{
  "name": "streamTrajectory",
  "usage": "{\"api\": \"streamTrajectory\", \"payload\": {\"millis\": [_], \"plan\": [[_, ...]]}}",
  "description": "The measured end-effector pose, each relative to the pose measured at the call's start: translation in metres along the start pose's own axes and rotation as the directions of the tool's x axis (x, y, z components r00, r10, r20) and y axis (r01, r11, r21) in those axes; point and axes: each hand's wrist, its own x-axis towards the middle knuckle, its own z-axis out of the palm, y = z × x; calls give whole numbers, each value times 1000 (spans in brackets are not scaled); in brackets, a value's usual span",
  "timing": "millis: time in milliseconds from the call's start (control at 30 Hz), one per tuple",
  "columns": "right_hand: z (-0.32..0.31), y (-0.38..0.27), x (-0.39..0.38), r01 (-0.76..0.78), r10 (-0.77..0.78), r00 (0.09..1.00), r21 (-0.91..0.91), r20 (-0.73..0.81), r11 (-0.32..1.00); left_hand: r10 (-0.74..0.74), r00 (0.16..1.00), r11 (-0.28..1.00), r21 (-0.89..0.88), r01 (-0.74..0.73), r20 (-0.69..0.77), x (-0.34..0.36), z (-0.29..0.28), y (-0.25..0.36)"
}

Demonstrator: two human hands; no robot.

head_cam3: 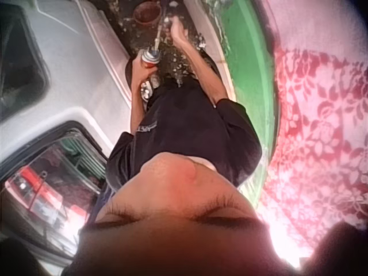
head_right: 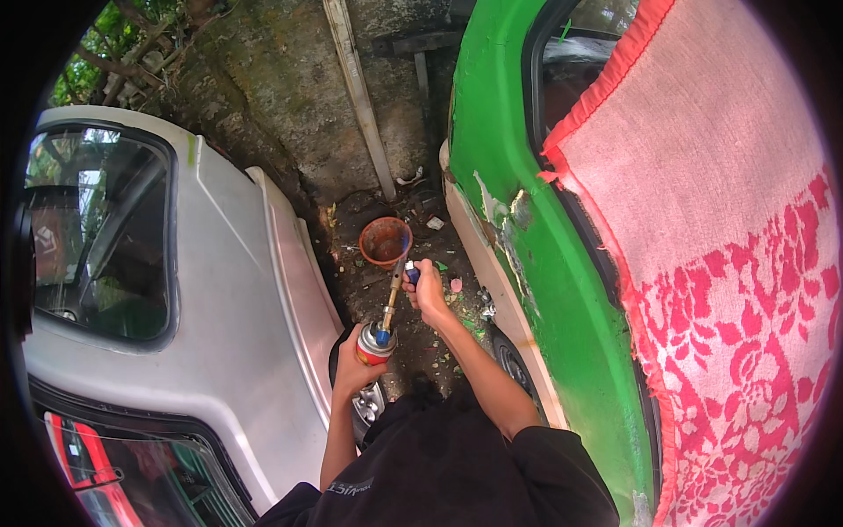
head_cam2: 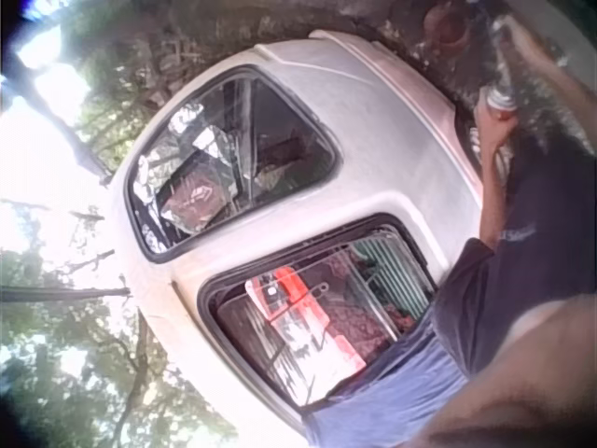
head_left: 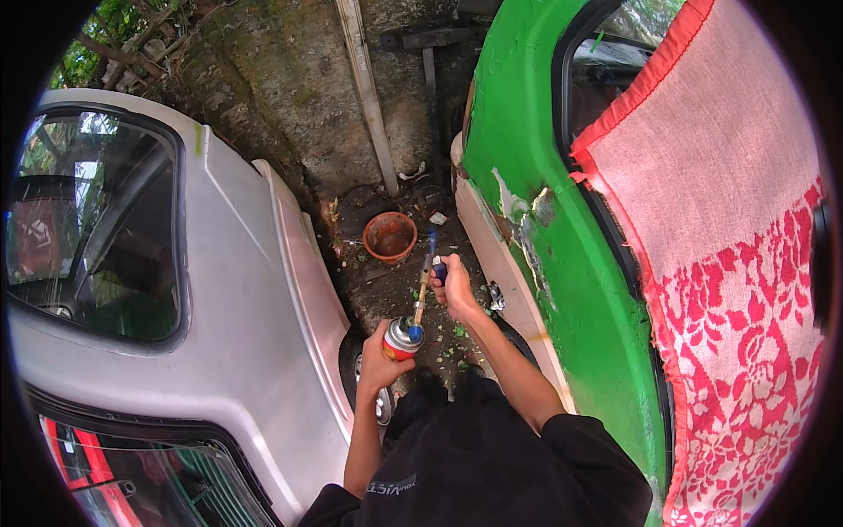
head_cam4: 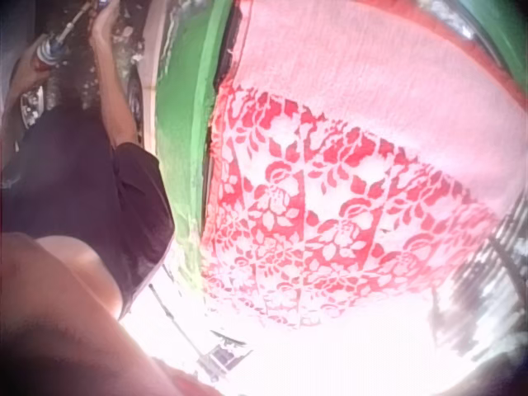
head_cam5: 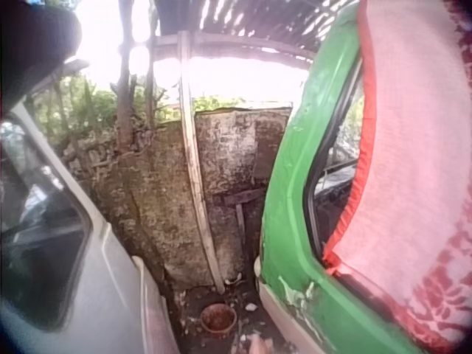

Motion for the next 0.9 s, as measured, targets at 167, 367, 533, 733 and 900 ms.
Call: {"api": "streamTrajectory", "payload": {"millis": [167,367,533,733,900], "plan": [[2,1,-1,-9,9,1000,22,6,1000,-2,1000,1000,-18,2,-4,-1,-1,1],[-2,3,-2,-1,1,1000,35,-13,999,-12,1000,1000,-12,12,4,1,-2,-1],[-7,0,-4,-14,16,999,58,-37,998,10,1000,1000,-17,-10,-20,3,-2,-1],[-13,-1,-35,91,-99,986,-67,-135,994,7,1000,1000,28,-6,-29,12,1,-9],[-31,18,-47,454,-531,844,-417,-83,787,-34,992,986,159,53,-121,28,12,-7]]}}
